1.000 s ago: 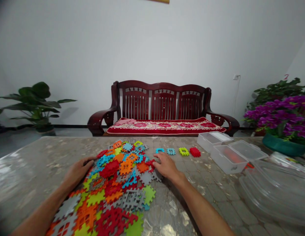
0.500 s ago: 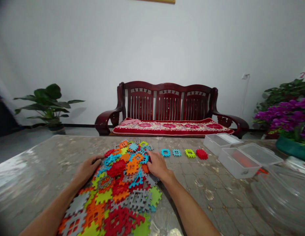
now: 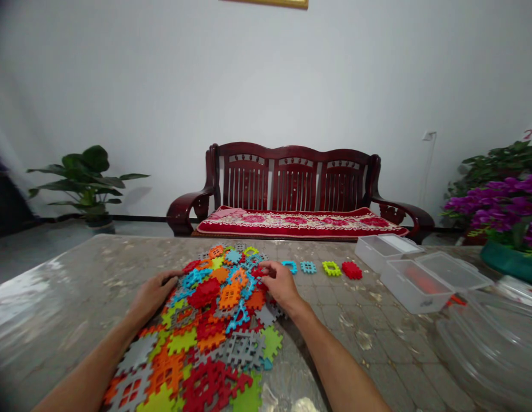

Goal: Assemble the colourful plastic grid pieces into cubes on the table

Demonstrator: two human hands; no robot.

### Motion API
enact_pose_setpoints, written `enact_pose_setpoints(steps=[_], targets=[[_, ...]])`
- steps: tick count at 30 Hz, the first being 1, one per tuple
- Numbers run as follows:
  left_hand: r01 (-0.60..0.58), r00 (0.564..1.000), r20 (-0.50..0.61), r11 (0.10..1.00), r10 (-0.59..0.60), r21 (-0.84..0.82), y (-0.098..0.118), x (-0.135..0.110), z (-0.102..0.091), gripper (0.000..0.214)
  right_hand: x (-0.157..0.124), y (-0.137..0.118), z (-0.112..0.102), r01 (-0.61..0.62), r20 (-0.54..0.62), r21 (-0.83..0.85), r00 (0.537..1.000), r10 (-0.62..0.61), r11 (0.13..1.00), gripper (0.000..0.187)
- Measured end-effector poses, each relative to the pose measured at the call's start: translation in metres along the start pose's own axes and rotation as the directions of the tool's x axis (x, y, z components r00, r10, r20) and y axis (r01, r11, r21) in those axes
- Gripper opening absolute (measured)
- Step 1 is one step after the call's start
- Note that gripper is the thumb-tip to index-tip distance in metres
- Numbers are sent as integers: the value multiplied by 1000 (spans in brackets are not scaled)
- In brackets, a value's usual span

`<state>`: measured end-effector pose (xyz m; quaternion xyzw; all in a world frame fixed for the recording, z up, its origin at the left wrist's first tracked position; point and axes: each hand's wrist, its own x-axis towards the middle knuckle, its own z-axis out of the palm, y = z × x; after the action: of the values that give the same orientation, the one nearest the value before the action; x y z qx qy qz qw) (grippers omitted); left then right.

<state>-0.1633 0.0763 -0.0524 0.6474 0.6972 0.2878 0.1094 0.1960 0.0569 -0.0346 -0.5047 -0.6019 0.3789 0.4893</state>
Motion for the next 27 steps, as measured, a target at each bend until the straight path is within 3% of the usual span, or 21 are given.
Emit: enact_pose_setpoints(steps=[4, 8, 12, 16, 22, 27], targets=[[9, 1000, -3, 1000, -9, -11, 2, 0, -2, 39, 3, -6, -29, -83, -141, 79, 986, 94, 993, 42], [-5, 1000, 12, 1000, 5, 2, 2, 0, -2, 42, 6, 0, -67, -160, -160, 67, 973, 169, 985, 38], [-20, 1000, 9, 1000, 20, 2, -1, 2, -1, 42, 2, 18, -105, -221, -195, -127, 961, 195, 967, 31], [-4, 1000, 24, 1000, 3, 15, -4, 4, 1, 43, -14, 39, -133, -206, -237, -383, 964, 120, 900, 30], [-18, 1000, 10, 1000, 18, 7, -9, 6, 4, 43, -35, 50, -145, -96, -104, -595, 994, 42, 798, 61], [-26, 1000, 15, 1000, 26, 18, -15, 9, 7, 47, -39, 37, -141, -101, -117, -741, 993, 20, 664, 54]])
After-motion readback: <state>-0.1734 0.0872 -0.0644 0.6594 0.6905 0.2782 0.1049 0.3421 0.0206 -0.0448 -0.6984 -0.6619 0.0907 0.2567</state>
